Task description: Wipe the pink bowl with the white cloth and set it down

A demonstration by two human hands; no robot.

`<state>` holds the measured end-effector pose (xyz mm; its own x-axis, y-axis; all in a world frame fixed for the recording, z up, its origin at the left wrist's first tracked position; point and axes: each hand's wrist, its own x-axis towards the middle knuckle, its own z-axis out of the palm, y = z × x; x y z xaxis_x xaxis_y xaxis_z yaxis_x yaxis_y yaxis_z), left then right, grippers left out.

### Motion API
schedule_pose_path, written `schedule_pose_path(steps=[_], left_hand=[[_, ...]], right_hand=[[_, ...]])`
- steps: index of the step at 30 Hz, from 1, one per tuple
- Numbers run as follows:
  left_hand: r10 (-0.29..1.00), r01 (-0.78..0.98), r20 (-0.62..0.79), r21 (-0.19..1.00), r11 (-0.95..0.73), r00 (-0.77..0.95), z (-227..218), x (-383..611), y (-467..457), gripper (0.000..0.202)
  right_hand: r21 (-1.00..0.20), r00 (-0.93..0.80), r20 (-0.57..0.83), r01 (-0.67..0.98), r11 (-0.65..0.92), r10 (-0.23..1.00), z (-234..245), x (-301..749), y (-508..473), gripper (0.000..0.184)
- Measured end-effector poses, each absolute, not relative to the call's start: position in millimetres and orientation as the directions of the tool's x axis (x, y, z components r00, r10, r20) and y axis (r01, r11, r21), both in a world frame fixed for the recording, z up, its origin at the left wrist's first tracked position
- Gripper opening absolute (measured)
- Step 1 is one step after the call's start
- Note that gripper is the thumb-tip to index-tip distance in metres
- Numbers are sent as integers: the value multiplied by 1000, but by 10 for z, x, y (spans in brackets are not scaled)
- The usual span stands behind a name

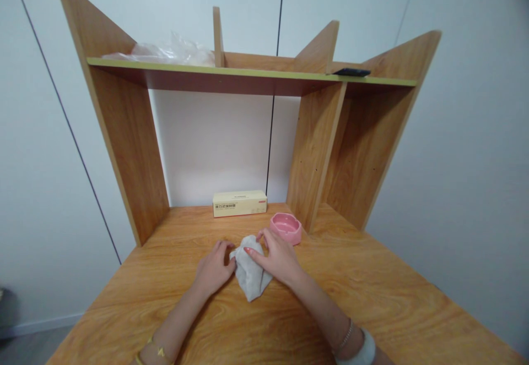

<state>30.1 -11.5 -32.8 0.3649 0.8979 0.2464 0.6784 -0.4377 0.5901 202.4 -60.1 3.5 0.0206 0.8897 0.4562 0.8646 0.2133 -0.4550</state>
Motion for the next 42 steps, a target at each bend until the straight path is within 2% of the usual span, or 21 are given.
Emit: schedule_pose_path(steps=[2,5,8,14,18,21,24,31,34,37,39,42], left_hand=[[895,705,235,552,-444,379,-342,312,-107,26],[894,705,223,552,-445,389,-352,323,-104,23],[892,692,220,566,-447,396,-360,321,-108,22],[880,668,217,582,-464,422,-391,322,-107,27],[871,649,230,591,-479,434,-387,350,-133,33],[874,664,222,578,-475,432,-379,363,-153,30],[876,671,229,570,-474,424,-374,360,-159,27],[880,714,256,515,-474,399,-298,354,-201,25],[807,614,319,528,-586,496,-271,368,-239,26],[669,444,372,530,-722,643,-279,385,-276,30],[602,384,360,518,-764,712,-293,397,-298,30],[581,400,305,488,-775,754,-304,410,-323,27]], right_hand=[[-326,-40,466,921,214,884,123,1828,-662,38],[-172,-98,365,970,171,926,182,1579,-681,31],[-119,-57,260,989,91,964,177,1509,-667,27],[-305,199,294,947,-105,935,177,1853,-915,46],[-446,442,233,840,-308,866,68,2092,-1242,62],[-567,493,182,760,-319,851,-133,2214,-1430,68],[-646,479,167,714,-271,862,-368,2299,-1565,64],[-737,547,212,634,-235,810,-617,2414,-1856,36],[-769,588,205,591,-243,782,-634,2553,-1915,31],[-786,636,241,571,-237,733,-653,2746,-1938,32],[-786,663,267,570,-241,699,-663,2877,-1956,33],[-761,702,250,568,-312,667,-660,3045,-2000,35]])
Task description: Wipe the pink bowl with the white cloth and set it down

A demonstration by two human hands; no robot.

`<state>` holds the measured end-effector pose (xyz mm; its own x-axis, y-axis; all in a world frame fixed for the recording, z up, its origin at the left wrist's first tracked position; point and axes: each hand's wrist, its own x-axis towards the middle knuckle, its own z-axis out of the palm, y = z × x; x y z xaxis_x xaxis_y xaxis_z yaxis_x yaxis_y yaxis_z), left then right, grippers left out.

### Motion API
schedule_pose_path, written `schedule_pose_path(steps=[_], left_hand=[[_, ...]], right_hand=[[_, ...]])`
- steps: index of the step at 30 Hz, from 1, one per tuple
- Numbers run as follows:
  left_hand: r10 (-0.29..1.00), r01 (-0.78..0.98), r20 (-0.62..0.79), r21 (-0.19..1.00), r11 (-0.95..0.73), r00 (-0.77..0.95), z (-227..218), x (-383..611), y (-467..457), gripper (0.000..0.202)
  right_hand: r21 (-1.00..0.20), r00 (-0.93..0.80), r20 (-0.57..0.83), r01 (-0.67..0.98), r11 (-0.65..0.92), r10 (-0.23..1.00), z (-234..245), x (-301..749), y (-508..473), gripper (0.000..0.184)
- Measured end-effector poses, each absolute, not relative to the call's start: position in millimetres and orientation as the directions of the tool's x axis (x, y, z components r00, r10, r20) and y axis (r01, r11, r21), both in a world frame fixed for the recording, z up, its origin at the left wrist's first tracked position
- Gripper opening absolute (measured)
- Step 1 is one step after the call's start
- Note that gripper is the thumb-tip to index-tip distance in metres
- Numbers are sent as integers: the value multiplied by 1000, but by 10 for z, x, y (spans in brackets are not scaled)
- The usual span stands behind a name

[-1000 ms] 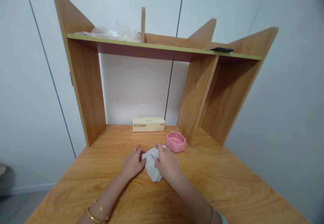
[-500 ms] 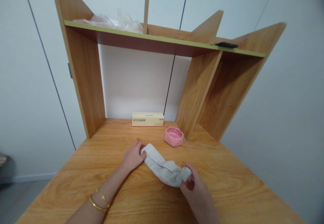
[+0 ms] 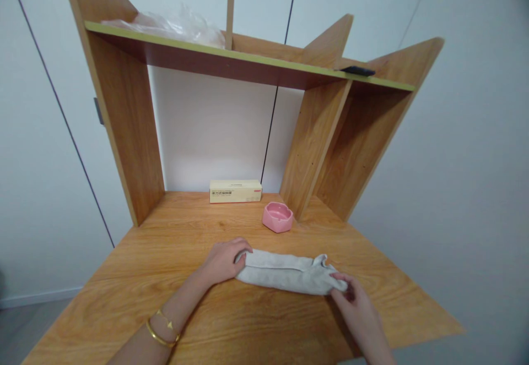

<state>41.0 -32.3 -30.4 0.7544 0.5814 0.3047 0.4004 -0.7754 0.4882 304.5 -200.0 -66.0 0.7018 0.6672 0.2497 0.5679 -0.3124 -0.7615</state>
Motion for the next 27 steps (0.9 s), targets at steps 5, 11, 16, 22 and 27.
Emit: schedule_pose_path(steps=[5,11,16,22,27], left_hand=[[588,436,287,449,-780,756,-287,409,-338,25],[587,425,313,454,-783,746,-262,420,-344,24],[558,397,338,440,-806,758,-271,441,-376,23],[523,385,322,405,-829,789,-303,415,-382,27],[518,363,339,425,-829,785,-292,402,-359,18]], right_hand=[[-690,715,178,580,-433,676,-601,3229,-2088,38],[-557,663,348,715,-423,663,-487,3287,-2074,42],[-287,491,444,870,-400,749,-351,3187,-1893,38],[-198,439,476,898,-393,762,-284,3136,-1793,23],[-274,421,553,907,-320,719,-320,3208,-1936,25]])
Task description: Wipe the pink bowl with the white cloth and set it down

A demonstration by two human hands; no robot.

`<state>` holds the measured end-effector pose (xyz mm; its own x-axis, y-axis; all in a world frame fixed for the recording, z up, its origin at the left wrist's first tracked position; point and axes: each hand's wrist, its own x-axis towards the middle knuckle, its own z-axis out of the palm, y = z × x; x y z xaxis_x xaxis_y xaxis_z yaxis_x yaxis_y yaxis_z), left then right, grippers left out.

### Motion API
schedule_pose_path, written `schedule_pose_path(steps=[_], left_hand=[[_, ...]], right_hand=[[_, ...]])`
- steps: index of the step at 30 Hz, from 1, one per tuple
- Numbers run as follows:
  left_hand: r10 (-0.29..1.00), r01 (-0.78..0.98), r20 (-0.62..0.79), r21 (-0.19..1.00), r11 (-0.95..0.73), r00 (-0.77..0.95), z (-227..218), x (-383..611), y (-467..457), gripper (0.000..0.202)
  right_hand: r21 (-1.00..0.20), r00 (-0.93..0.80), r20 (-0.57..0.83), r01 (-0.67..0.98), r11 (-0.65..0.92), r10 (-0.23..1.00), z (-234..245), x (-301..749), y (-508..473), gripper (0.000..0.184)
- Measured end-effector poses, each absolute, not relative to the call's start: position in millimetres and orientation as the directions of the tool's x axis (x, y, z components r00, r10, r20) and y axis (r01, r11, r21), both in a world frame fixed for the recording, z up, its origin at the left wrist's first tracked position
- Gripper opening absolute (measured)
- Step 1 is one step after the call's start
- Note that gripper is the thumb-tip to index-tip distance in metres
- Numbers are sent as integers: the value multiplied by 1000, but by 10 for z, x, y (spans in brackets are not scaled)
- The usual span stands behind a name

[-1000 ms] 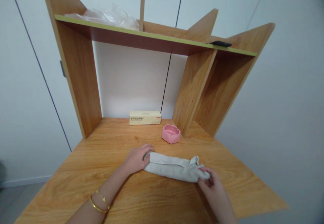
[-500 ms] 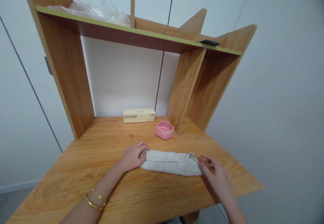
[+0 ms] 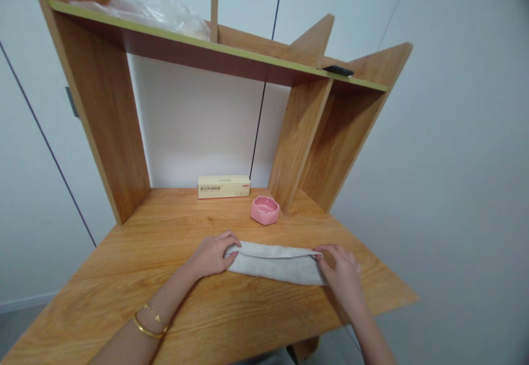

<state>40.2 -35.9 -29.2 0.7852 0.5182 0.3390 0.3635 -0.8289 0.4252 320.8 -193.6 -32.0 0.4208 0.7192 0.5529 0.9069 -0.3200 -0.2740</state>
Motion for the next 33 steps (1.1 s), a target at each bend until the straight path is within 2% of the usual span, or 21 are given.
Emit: schedule_pose_path(steps=[3,9,13,17,21,23,26,29,33], left_hand=[[530,364,347,442,-820,773,-272,403,-359,17],[530,391,305,414,-822,792,-258,416,-373,18],[516,362,298,444,-820,803,-273,418,-369,22],[522,341,323,476,-810,789,-271,395,-351,24],[534,363,345,450,-816,772,-219,391,-369,30],[502,343,359,423,-839,787,-173,428,-432,36],[383,246,370,366,-898,847,-117,547,-616,45],[269,168,326,308,-936,906,-118,692,-837,43],[258,193,247,260,-946,934,-178,794,-986,42]], right_hand=[[-278,394,554,918,-284,733,-386,3230,-2059,25],[-255,398,488,916,-309,777,-582,3247,-2204,26],[-316,429,448,897,-310,785,-584,3268,-2208,33],[-421,596,376,792,-443,709,-489,3289,-2162,37],[-415,673,233,722,-554,702,-476,3287,-2103,45],[-424,671,208,718,-552,712,-504,3281,-2081,43],[-473,665,198,708,-524,720,-536,3279,-2061,37],[-558,665,200,681,-474,720,-520,3284,-2049,30],[-667,635,206,648,-368,744,-395,3254,-1988,25]])
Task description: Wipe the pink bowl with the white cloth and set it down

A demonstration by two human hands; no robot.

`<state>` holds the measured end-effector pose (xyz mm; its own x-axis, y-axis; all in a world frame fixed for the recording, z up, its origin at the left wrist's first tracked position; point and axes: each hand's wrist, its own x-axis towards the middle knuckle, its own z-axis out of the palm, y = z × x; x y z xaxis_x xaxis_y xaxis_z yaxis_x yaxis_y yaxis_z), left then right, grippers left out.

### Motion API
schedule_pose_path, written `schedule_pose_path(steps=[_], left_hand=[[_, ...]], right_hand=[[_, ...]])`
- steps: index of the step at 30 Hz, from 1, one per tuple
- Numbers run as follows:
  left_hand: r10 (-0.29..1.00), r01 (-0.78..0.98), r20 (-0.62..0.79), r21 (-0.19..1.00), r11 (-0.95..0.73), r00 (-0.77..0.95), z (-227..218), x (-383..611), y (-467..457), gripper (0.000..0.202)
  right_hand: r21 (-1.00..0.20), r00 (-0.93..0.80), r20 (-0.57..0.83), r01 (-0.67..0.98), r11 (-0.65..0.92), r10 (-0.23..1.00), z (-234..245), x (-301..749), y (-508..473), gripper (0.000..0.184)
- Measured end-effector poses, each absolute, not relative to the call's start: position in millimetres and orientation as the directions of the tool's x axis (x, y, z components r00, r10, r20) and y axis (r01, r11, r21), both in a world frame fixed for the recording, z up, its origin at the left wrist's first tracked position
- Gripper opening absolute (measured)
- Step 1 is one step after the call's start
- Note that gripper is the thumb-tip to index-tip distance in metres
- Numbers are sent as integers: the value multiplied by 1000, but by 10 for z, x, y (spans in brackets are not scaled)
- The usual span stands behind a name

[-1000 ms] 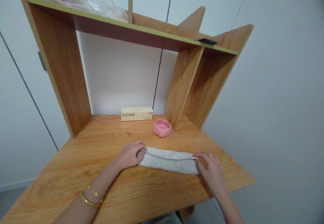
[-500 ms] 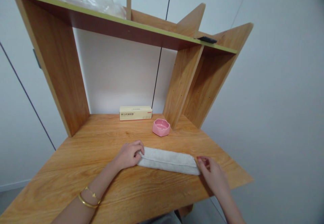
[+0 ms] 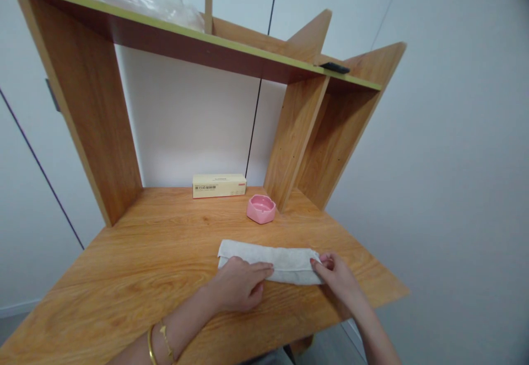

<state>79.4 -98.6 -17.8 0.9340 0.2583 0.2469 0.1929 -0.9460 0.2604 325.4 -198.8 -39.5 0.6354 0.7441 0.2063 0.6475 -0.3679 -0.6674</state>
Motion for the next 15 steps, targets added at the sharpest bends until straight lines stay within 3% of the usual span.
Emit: schedule_pose_path(steps=[3,6,11,15], left_hand=[[272,196,275,274,-941,922,-196,777,-932,43],[377,275,343,311,-910,860,-185,702,-771,40],[683,579,387,362,-731,619,-153,501,-456,25],[798,710,428,389,-586,425,-122,372,-334,19]], right_hand=[[-708,608,264,649,-278,749,-188,3124,-1877,24],[-689,588,355,690,-221,727,97,2826,-1707,28],[-445,478,313,837,-318,821,423,2040,-1302,24],[-343,317,199,909,-237,927,342,1482,-1011,27]])
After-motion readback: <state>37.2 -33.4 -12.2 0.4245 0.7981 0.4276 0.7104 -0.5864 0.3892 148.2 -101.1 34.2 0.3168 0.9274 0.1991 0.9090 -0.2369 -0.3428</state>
